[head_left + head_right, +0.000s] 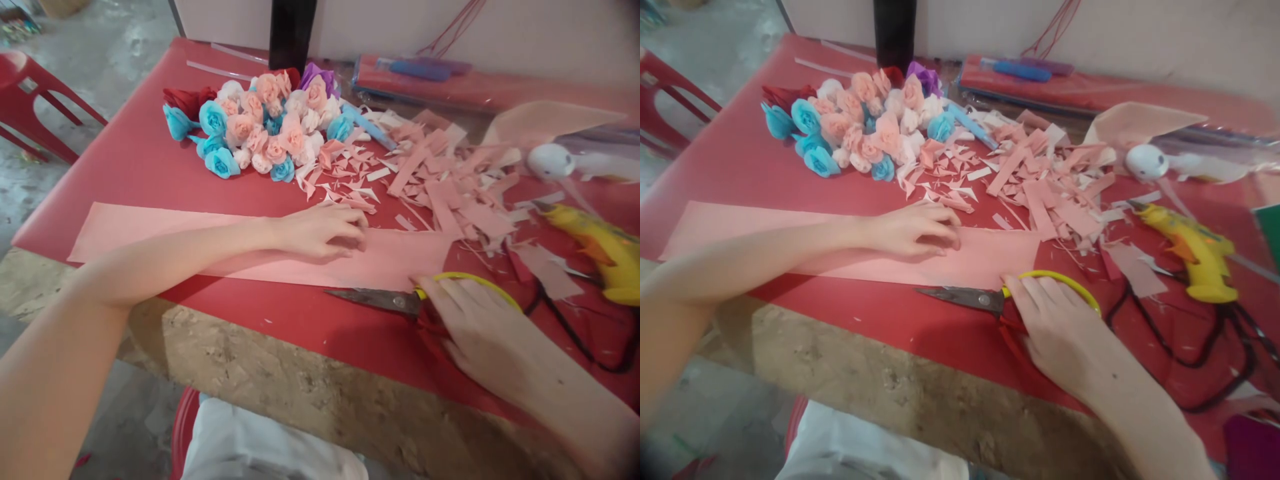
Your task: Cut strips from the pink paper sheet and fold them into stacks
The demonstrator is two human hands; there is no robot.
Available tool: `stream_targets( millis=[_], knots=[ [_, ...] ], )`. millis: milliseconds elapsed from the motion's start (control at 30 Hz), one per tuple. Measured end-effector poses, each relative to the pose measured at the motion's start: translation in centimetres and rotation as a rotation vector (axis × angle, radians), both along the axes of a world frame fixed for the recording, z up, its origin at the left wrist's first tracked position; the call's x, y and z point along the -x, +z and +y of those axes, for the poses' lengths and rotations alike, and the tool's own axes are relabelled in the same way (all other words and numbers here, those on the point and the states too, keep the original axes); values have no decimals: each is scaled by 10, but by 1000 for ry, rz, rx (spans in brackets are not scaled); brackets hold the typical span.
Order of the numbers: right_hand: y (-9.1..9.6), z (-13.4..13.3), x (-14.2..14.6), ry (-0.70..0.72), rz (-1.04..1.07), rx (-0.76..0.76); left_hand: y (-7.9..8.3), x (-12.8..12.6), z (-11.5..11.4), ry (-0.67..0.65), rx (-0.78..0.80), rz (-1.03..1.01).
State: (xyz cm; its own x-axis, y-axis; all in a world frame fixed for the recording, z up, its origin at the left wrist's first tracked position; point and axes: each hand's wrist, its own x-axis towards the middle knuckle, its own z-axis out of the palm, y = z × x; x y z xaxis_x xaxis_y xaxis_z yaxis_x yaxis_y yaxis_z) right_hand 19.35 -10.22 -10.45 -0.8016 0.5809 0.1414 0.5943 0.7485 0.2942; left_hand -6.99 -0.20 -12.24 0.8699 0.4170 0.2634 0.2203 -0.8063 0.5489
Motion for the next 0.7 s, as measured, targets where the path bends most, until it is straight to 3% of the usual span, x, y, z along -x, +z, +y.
stream_targets(
  millis=[567, 700],
  knots=[
    [-5, 13, 21, 63, 52, 78, 1, 0, -2, -3, -19, -19],
    [-8, 16, 21, 117, 56, 31, 1, 0, -2, -5, -12, -15]
  ],
)
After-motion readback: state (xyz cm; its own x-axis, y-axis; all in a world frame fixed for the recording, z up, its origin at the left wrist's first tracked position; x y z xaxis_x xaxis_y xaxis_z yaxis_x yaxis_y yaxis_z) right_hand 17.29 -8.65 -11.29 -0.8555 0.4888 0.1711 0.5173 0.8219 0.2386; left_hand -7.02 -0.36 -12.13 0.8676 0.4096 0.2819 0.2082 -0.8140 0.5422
